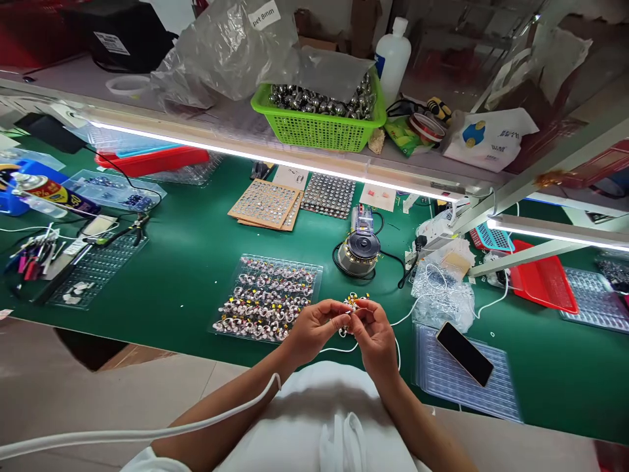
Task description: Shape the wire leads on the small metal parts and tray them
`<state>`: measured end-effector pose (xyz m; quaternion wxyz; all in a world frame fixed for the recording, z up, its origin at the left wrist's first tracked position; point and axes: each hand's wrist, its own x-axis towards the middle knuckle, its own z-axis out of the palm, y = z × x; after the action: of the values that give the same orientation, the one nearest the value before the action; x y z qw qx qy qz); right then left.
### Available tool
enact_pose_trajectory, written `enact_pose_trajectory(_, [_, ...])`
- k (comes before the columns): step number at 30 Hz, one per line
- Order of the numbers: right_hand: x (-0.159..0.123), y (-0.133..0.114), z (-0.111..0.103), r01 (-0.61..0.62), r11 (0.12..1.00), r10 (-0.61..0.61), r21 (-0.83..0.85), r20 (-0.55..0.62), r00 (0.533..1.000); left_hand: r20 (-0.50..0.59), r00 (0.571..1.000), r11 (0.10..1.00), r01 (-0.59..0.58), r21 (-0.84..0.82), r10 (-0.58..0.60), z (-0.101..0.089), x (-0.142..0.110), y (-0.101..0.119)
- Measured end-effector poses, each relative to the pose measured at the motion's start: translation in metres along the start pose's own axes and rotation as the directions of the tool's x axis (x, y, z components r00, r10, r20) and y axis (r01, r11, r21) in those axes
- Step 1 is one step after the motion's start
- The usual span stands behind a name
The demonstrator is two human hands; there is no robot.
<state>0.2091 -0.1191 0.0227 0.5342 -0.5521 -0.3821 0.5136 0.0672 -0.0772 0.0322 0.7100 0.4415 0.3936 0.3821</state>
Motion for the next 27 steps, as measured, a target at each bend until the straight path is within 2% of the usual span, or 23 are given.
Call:
enact_pose_trajectory(4, [0.001, 0.001, 0.000, 0.018, 1.000, -0.018, -0.010, 0.031, 0.999, -0.067, 0.994, 0.994, -0.093, -0.047, 0.090, 0.005, 0.001, 0.005])
enact_pose_trajectory(8, [0.004, -0.003, -0.010, 0.079, 0.992, -0.072, -0.098, 0.068, 0.995, -0.107, 0.994, 0.990, 0.000, -0.140, -0.015, 0.007, 0.004, 0.008])
enact_pose_trajectory(12, [0.004, -0.021, -0.021, 0.175, 0.968, -0.165, -0.181, 0.072, 0.984, -0.178, 0.981, 0.983, 0.051, -0.175, -0.083, 0.009, 0.008, 0.012])
enact_pose_trajectory(17, [0.001, -0.043, -0.021, 0.295, 0.905, -0.220, -0.305, 0.257, 0.941, -0.163, 0.981, 0.980, 0.071, -0.184, -0.102, 0.018, 0.007, 0.015])
enact_pose_trajectory(20, [0.004, -0.047, -0.018, 0.294, 0.874, -0.218, -0.387, 0.227, 0.949, -0.170, 0.982, 0.987, 0.059, -0.149, -0.084, 0.024, 0.004, 0.016])
enact_pose_trajectory(27, [0.008, -0.044, -0.020, 0.250, 0.886, -0.191, -0.390, 0.184, 0.964, -0.180, 0.983, 0.999, 0.017, -0.046, -0.025, 0.028, -0.002, 0.014])
